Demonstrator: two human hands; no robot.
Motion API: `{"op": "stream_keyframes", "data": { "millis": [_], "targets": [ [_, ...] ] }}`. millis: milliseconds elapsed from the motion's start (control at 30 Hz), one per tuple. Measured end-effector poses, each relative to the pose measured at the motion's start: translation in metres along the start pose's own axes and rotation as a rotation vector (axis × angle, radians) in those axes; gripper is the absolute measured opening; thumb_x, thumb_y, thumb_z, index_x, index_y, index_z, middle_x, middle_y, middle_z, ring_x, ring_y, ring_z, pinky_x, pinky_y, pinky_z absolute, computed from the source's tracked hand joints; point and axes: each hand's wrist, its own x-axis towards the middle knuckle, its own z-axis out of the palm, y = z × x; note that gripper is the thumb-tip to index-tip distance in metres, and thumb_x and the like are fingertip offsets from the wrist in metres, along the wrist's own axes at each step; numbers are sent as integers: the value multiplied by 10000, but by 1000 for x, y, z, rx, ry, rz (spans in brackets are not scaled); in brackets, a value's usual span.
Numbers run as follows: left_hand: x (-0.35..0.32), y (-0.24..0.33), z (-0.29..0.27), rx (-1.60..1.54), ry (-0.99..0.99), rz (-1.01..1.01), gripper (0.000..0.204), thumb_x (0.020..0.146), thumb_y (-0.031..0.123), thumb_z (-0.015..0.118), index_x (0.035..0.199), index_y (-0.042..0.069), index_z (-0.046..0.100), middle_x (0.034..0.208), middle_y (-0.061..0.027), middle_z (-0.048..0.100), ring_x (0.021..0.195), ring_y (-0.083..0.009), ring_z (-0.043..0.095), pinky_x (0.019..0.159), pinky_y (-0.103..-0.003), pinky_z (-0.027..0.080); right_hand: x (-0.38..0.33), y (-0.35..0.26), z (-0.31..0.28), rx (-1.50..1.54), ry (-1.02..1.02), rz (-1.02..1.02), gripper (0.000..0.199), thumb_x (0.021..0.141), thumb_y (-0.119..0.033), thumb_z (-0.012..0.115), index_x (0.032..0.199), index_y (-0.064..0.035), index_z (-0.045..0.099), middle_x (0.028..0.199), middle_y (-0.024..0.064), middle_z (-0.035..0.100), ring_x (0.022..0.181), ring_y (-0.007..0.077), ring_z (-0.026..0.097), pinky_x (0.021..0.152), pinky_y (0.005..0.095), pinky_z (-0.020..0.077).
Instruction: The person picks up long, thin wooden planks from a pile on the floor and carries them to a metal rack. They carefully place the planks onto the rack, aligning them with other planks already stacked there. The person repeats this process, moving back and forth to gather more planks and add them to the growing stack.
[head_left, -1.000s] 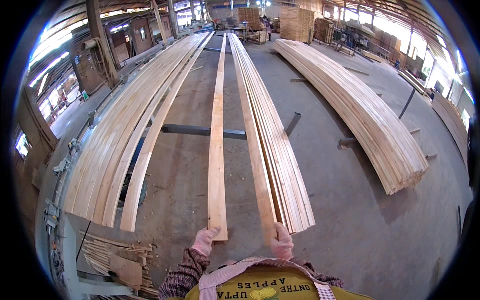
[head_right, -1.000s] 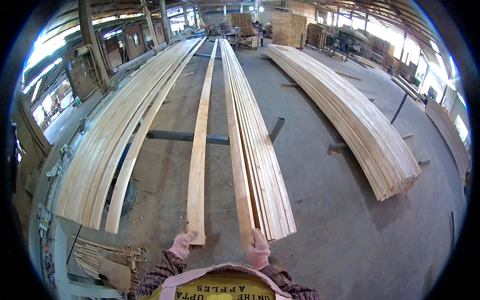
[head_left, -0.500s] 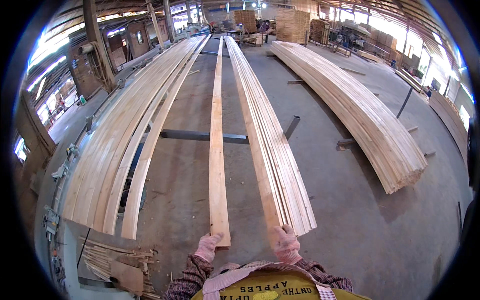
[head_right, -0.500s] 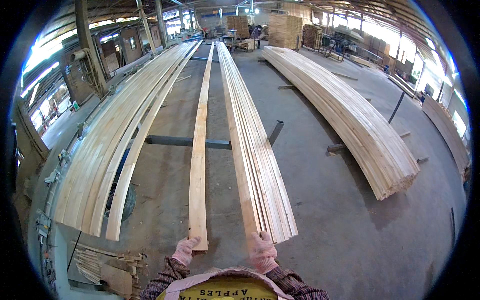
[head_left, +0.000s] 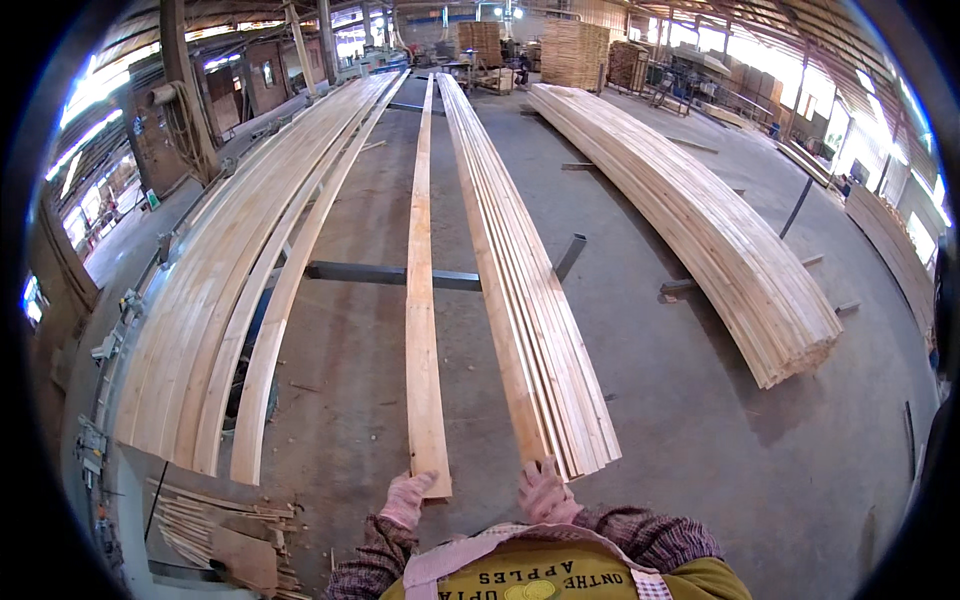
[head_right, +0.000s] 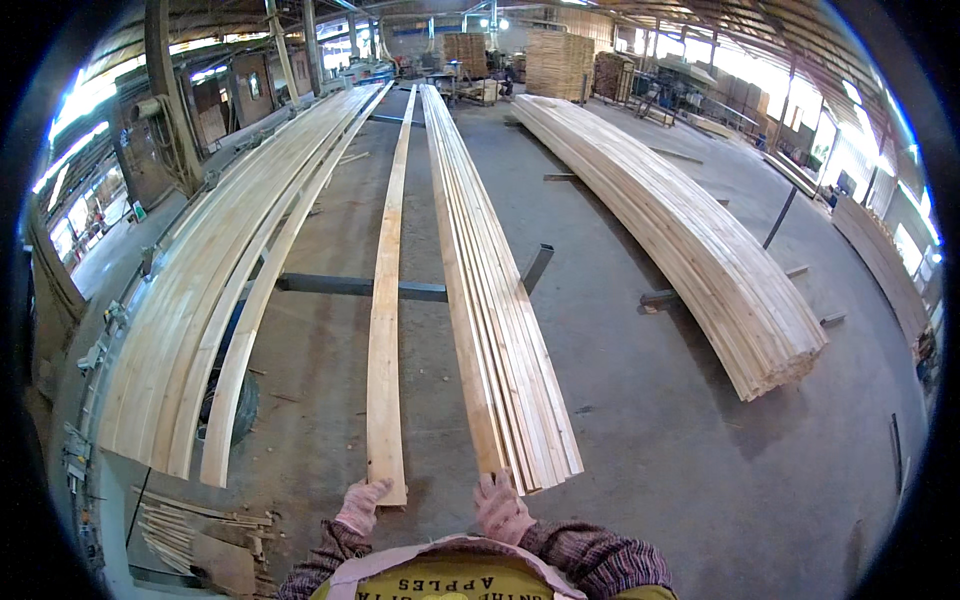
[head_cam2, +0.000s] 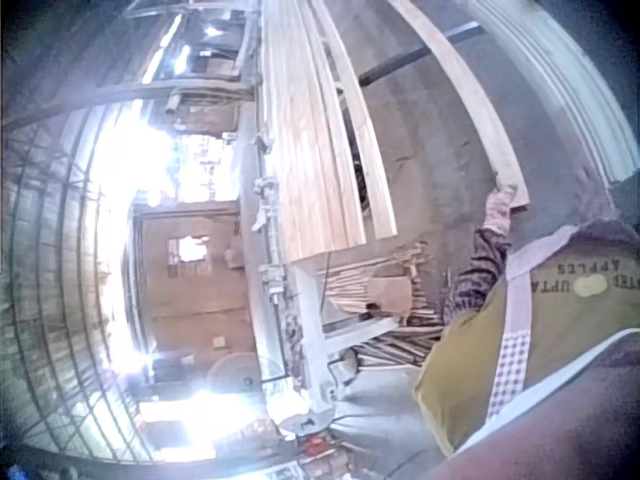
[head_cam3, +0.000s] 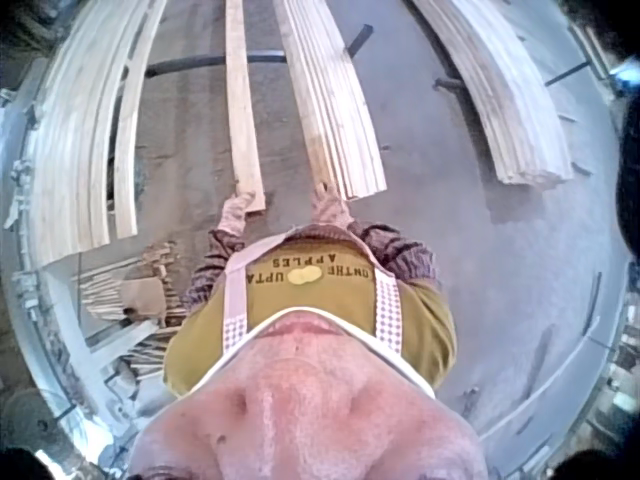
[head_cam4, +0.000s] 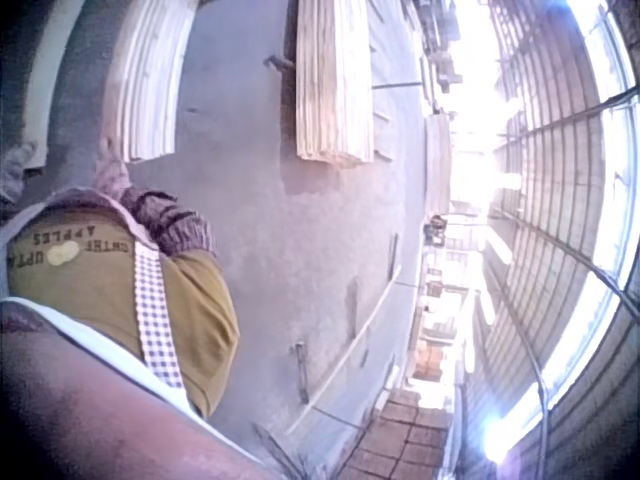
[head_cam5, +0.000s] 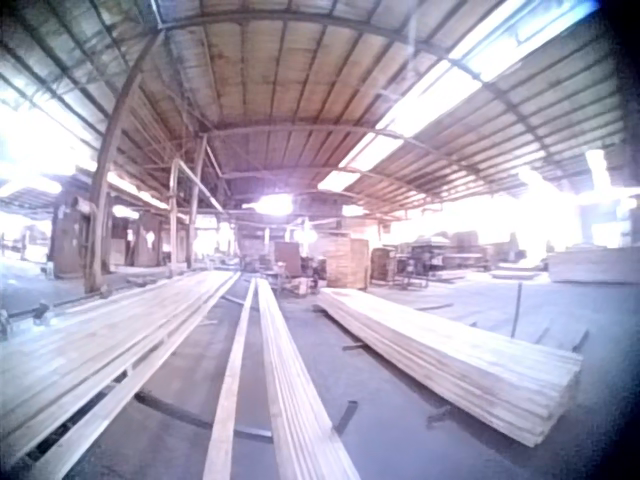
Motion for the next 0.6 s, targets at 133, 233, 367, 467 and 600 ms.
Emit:
{"op": "stream_keyframes", "data": {
  "millis": [133,233,367,467,600],
  "targets": [
    [0,-2,-3,-20,15,-18,332,908,203,735,1133,-30,667,966,-113,717,835,-229,715,709,-367,616,5,16,5,81,-5,-114,243,873,-215,590,1060,-148,728,1070,61,628,1152,280,522,1040,592,325],
    [2,-11,-6,23,11,79,323,911,194,729,1131,-33,664,976,-114,717,861,-241,715,716,-383,617,12,18,0,91,-99,-127,266,892,-240,571,1096,-157,719,1113,63,632,1200,280,514,1059,602,305],
    [-4,-6,2,-55,44,23,320,915,187,721,1140,-32,659,963,-91,697,823,-225,697,698,-391,610,14,19,-24,67,-247,-121,286,912,-286,554,1140,-212,710,1172,26,623,1264,256,478,1071,597,279],
    [6,-11,0,-72,17,23,298,914,182,721,1118,-29,671,970,-105,715,864,-245,713,738,-401,611,22,19,6,84,-309,-148,366,950,-402,520,1250,-243,657,1318,30,574,1347,259,421,1127,598,229],
    [14,-18,0,-69,23,25,309,919,197,721,1129,-24,671,963,-91,713,863,-233,711,745,-385,603,0,34,17,186,-240,92,737,919,-668,455,1536,-277,353,1623,27,291,1508,287,222,1229,543,96]
  ]
}}
